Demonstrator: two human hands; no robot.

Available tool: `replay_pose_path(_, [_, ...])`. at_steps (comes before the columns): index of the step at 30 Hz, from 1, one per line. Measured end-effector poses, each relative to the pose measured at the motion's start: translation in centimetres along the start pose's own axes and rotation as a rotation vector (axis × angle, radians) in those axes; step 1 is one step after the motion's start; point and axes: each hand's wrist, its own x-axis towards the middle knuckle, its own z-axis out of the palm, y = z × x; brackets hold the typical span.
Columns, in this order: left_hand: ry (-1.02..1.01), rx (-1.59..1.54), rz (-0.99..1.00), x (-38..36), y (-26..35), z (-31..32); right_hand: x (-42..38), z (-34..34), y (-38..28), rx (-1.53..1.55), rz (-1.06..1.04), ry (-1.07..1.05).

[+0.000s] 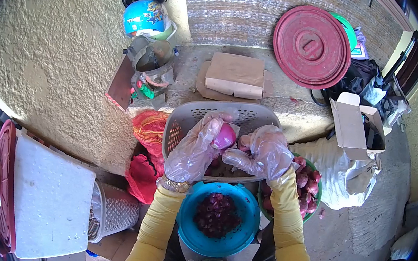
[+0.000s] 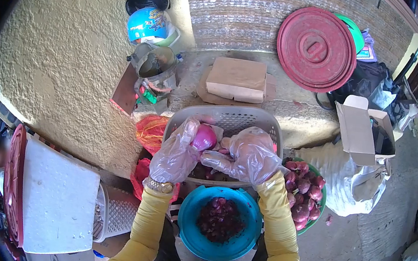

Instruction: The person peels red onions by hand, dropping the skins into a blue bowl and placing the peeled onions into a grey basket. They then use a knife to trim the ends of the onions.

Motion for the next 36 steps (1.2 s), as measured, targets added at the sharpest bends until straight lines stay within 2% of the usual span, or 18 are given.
replay_pose_path(2, [-0.002, 0.102, -0.005, -0.1, 0.3, 0.0, 0.1, -0.1, -0.1, 0.003, -0.020, -0.023])
replay_pose_path(6, [0.010, 0.058, 0.034, 0.1, -0.2, -0.4, -0.1, 0.3, 0.2, 0.079, -0.076, 0.049])
replay_pose_path(9, [0.087, 0.150, 0.001, 0.2, 0.0, -1.3, 0.2, -0.2, -0.1, 0.100, -0.101, -0.061])
replay_pose_path(11, [0.187, 0.220, 0.007, -0.1, 0.3, -1.3, -0.4, 0.8, 0.1, 0.185, -0.115, 0.077])
replay_pose_path(12, [0.188, 0.221, 0.008, -0.1, 0.4, -1.4, -0.4, 0.7, -0.1, 0.185, -0.115, 0.077])
replay_pose_path(14, [0.122, 0.053, -0.046, 0.2, 0.5, -2.0, -0.1, 0.0, -0.9, 0.230, -0.198, 0.079])
replay_pose_path(15, [0.124, 0.053, -0.045, 0.3, 0.4, -2.5, 0.0, -0.3, -1.7, 0.158, -0.251, 0.184])
replay_pose_path(16, [0.079, -0.027, -0.066, 0.5, 0.2, -3.1, 0.1, -0.1, -1.8, 0.159, -0.253, 0.184])
replay_pose_path(18, [0.034, -0.107, -0.087, 0.6, 0.2, -3.4, 0.1, 0.2, -2.0, 0.191, -0.247, -0.028])
replay_pose_path(21, [0.061, -0.164, -0.095, 0.4, 0.6, -3.2, 0.4, -0.7, -2.5, 0.255, -0.258, -0.063])
replay_pose_path(24, [0.030, -0.130, -0.049, 0.1, 0.6, -3.0, 0.7, -1.3, -2.3, 0.320, -0.271, -0.104])
replay_pose_path(25, [0.025, -0.030, -0.037, -0.1, 0.6, -3.0, 0.7, -1.2, -2.3, 0.319, -0.272, -0.105])
replay_pose_path(28, [0.029, 0.095, -0.054, -0.4, 1.3, -2.5, 0.2, -0.6, -2.2, 0.315, -0.263, 0.002])
replay_pose_path(30, [0.036, 0.121, -0.084, -0.6, 1.6, -2.5, 0.1, -0.6, -2.2, 0.134, -0.178, 0.174])
replay_pose_path(31, [0.005, 0.210, -0.080, -0.8, 1.8, -2.7, 0.6, -1.9, -2.6, 0.077, -0.099, 0.072])
replay_pose_path(32, [-0.027, 0.298, -0.075, -0.8, 1.9, -2.7, 0.5, -1.9, -2.4, 0.076, -0.097, 0.072])
replay_pose_path(34, [-0.003, 0.307, -0.084, -0.9, 2.2, -1.7, 0.1, -1.7, -1.7, -0.008, 0.040, 0.136])
replay_pose_path(36, [-0.018, 0.397, -0.069, -1.0, 2.6, -1.0, 0.0, -1.3, -1.3, -0.031, 0.031, 0.155])
